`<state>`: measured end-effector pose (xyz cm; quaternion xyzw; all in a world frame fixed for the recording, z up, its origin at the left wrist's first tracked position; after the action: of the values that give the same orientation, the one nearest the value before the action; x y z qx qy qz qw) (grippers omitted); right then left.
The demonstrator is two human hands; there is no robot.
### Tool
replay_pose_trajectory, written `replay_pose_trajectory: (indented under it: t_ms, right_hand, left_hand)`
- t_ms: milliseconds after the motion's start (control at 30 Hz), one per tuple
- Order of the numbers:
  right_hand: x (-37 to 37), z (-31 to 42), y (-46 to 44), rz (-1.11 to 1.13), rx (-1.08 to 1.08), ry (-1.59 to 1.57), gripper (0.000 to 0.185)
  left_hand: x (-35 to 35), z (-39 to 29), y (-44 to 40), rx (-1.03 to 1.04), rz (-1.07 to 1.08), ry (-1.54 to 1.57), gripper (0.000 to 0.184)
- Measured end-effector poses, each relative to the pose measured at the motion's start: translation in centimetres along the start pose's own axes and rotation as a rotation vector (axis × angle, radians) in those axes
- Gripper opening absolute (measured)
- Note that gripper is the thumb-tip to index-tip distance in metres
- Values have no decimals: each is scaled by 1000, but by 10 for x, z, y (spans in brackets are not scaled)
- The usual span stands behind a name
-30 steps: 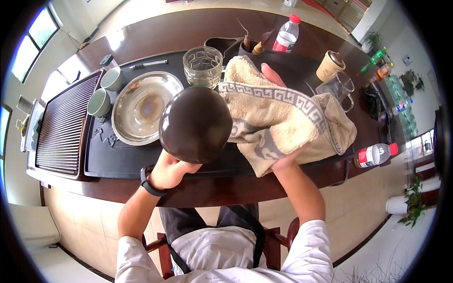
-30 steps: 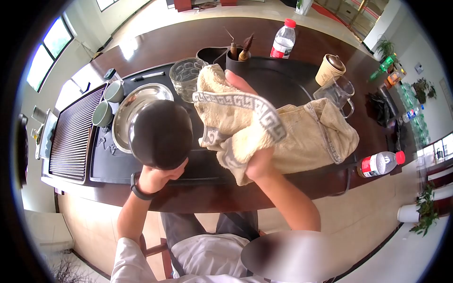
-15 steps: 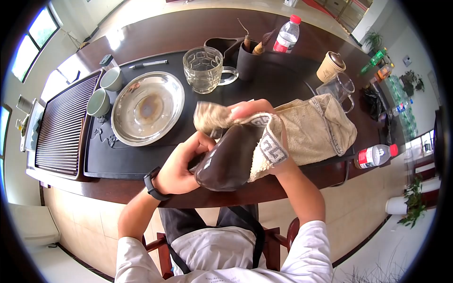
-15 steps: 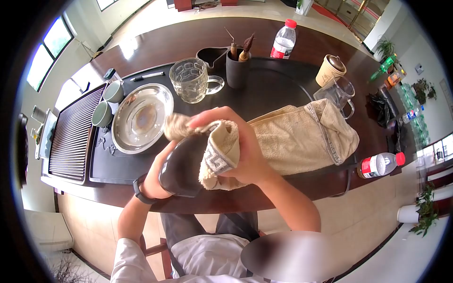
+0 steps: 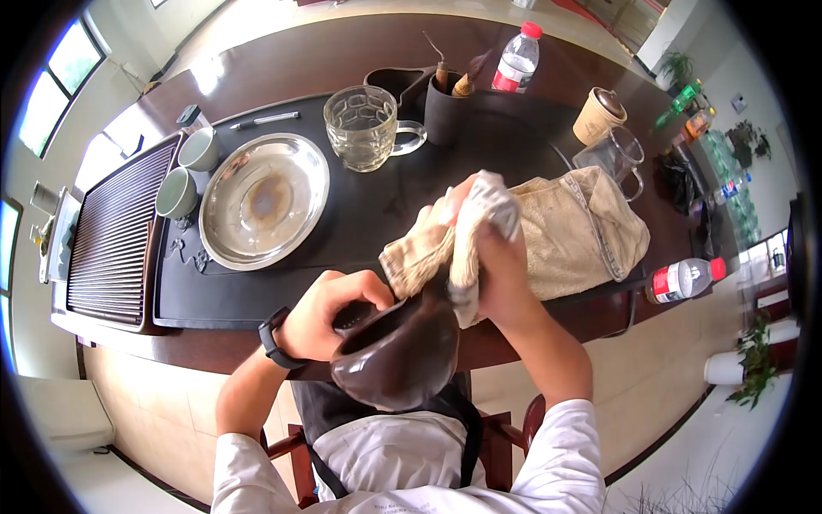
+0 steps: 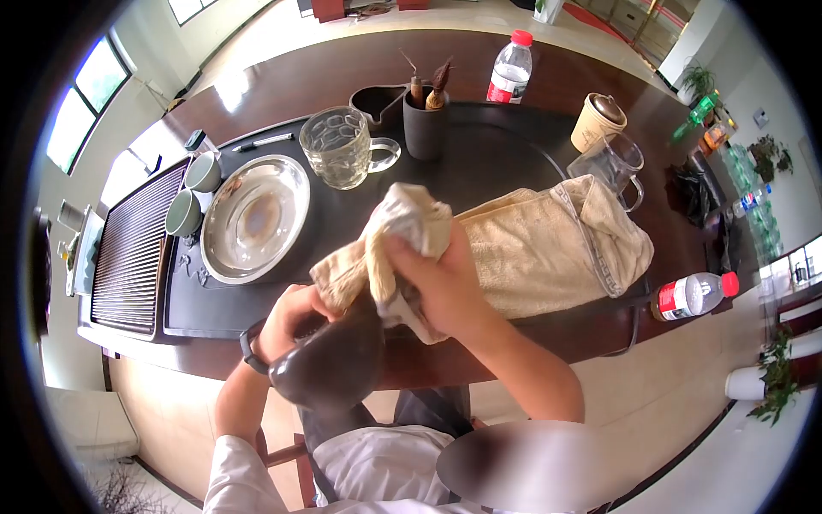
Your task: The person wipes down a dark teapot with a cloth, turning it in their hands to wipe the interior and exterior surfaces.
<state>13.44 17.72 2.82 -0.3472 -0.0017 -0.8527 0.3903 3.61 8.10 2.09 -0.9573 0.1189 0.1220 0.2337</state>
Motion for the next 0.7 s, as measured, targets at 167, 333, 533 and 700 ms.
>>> replay_pose_trajectory:
  t_ms: [167, 333, 533, 700]
  right_hand:
    - [0, 20, -8, 65, -186, -41, 54]
    - [11, 10, -8, 98, -56, 76, 48]
    - [32, 12, -6, 377, -199, 369, 59]
    - [39, 18, -1, 414, -200, 300, 47]
  left_hand:
    - [-4, 8, 3, -123, -120, 70, 26]
    - [-13, -2, -2, -138, -261, -108, 25]
    - [-16, 4, -1, -248, -357, -231, 28]
    - [-13, 5, -1, -284, -272, -222, 27]
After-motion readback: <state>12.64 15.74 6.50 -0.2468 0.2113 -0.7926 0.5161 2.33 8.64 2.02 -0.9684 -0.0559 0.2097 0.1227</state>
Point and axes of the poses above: each hand's wrist, its own y-axis away from the middle knuckle, its own x-axis out of the palm, z = x × y, the point moved 9 cm from there along -y, towards the middle knuckle
